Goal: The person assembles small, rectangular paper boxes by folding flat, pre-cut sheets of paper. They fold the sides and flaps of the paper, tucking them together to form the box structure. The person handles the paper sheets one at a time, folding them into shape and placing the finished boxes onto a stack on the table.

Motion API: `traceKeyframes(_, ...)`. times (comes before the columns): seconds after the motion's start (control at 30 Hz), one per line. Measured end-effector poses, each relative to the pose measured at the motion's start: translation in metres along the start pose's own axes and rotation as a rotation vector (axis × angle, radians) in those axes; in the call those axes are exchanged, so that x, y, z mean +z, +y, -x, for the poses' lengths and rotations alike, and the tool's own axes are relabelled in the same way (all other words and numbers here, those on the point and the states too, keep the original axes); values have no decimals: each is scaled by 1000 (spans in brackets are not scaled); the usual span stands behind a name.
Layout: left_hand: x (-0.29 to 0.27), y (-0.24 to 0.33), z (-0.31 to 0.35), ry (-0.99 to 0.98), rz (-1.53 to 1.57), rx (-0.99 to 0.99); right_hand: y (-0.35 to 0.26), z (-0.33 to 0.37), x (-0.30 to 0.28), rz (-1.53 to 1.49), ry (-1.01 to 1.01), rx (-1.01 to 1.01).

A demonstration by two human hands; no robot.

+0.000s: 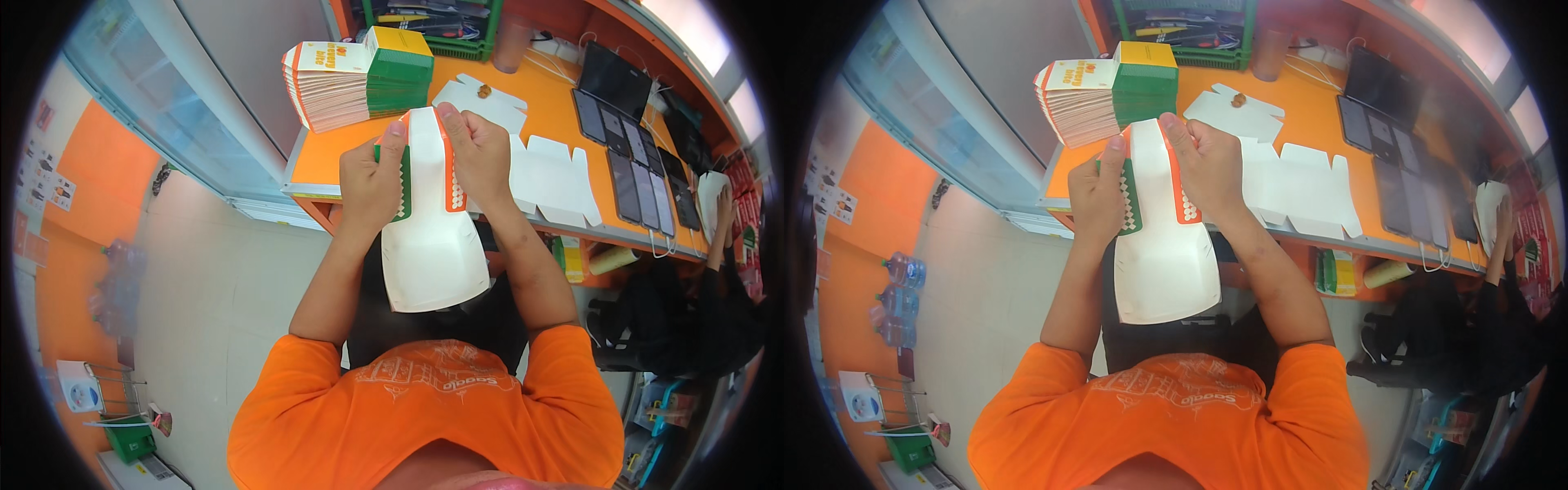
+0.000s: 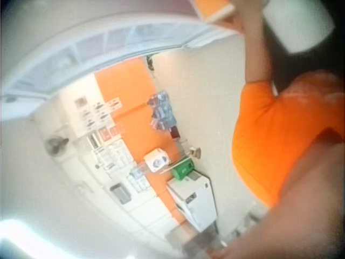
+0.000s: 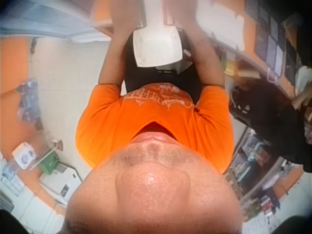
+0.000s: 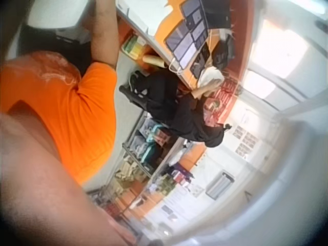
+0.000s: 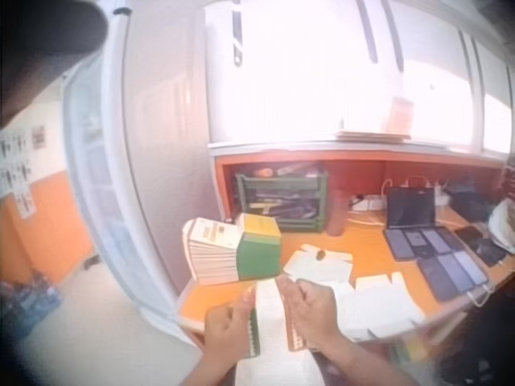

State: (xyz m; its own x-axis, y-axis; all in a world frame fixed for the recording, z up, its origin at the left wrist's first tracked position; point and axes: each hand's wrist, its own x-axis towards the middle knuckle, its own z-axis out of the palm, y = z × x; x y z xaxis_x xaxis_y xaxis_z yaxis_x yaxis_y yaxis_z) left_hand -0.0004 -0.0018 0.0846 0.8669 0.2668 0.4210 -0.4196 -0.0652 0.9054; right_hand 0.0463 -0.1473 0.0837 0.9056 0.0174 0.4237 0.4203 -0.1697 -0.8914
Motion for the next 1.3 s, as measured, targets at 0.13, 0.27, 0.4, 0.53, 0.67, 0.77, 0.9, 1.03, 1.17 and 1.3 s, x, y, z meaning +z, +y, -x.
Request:
traceKeyframes(0.13,-4,3,0,-56,17,-110,-14,7,-3,111,28,-88)
traceKeyframes(0.27,-8,2,6,-97,-85,-16,-10,11,-5,98,51,-61)
traceKeyframes(0.4,-5,-4,4,-62,54,-27,-22,11,-17,-174,0,76)
traceKeyframes(0.53,-17,5,-18,244,-52,122,-13,19,-31,-734,-221,409)
traceKeyframes(0.67,-18,4,-44,372,209,349,-3,49,-27,-1299,-500,614)
traceKeyframes(0.77,-9,10,-60,291,653,222,-5,52,-22,-1278,-531,617)
traceKeyframes(0.9,-19,30,-65,-88,1097,-210,12,48,-40,-825,-697,400)
traceKeyframes(1.03,-57,-8,-100,-693,878,-209,-28,14,-41,-113,-921,-110)
traceKeyframes(1.17,-40,39,-159,-579,275,229,-34,-56,-56,436,-660,-574)
traceKeyframes(1.3,-62,44,-257,-497,194,26,-34,-147,-51,583,-547,-463)
